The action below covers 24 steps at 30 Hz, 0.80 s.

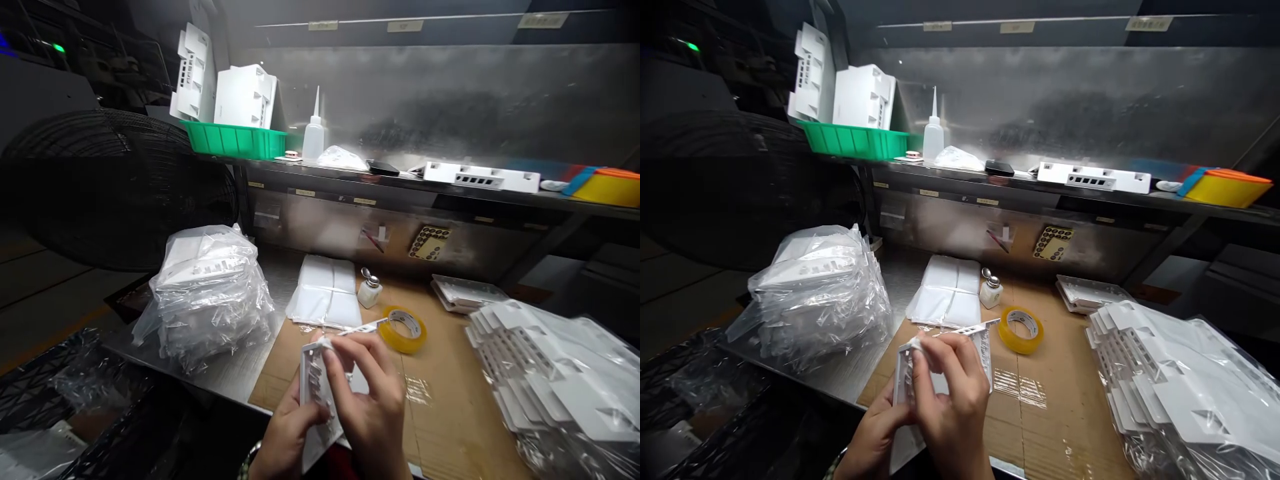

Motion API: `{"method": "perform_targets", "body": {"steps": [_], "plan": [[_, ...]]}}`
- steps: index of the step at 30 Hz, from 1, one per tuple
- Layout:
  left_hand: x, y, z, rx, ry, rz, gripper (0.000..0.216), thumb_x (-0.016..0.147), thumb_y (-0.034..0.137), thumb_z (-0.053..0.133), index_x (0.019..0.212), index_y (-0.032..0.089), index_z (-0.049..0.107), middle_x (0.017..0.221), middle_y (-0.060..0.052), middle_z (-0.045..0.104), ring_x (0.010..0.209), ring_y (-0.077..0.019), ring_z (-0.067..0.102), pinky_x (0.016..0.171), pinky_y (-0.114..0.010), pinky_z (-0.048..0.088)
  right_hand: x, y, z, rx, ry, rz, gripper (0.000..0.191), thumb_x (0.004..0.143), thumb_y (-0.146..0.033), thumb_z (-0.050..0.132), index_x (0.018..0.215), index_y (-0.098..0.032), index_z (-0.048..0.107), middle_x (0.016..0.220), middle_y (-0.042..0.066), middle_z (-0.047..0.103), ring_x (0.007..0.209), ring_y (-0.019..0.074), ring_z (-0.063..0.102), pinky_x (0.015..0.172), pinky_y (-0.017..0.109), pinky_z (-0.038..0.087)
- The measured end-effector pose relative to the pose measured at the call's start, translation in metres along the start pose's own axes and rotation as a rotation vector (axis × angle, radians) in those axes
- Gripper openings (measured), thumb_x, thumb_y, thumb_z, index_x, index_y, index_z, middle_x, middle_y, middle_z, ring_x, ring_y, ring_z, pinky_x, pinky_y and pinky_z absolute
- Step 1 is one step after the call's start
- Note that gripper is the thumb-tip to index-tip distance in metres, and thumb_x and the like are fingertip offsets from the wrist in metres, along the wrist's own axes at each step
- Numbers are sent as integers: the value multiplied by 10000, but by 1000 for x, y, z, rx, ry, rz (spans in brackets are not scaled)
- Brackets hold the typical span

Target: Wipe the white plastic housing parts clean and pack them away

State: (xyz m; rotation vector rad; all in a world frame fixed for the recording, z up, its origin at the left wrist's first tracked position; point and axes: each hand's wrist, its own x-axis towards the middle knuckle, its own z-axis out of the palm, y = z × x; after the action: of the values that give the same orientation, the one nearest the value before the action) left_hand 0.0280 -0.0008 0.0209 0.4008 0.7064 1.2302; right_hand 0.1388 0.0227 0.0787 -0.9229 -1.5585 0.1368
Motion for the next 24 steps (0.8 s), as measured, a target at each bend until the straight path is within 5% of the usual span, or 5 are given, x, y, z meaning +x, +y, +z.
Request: {"method": "perform_targets", "body": {"steps": [17, 21, 24], "plan": [[1, 1, -3, 25, 41, -66, 948, 649, 37, 744, 1523, 211, 422, 1028, -91, 791, 1023, -326, 740, 884, -401, 579, 7, 4, 2, -4, -35, 43, 149, 939, -125, 643, 1018, -206, 741, 900, 20, 641, 760, 127, 600, 726, 248, 513], [2, 8, -12, -66, 111, -102, 1033, 622, -17, 732, 1549, 258, 371, 1033, -74, 799, 1022, -330, 749, 950, -470, 573, 14, 55, -24, -125, 101, 140, 134, 956, -294, 668, 1024, -212, 749, 939, 32, 667, 787, 150, 603, 750, 280, 504], [1, 22, -19, -161, 81, -111, 1059, 598, -40, 702, 1558, 256, 370, 1091, -88, 797, 1093, -358, 727, 1023, -540, 535, 20, 125, -55, -413, 299, 402, 390, 922, -535, 617, 1051, -186, 733, 1020, 80, 683, 839, 201, 613, 789, 337, 508]]}}
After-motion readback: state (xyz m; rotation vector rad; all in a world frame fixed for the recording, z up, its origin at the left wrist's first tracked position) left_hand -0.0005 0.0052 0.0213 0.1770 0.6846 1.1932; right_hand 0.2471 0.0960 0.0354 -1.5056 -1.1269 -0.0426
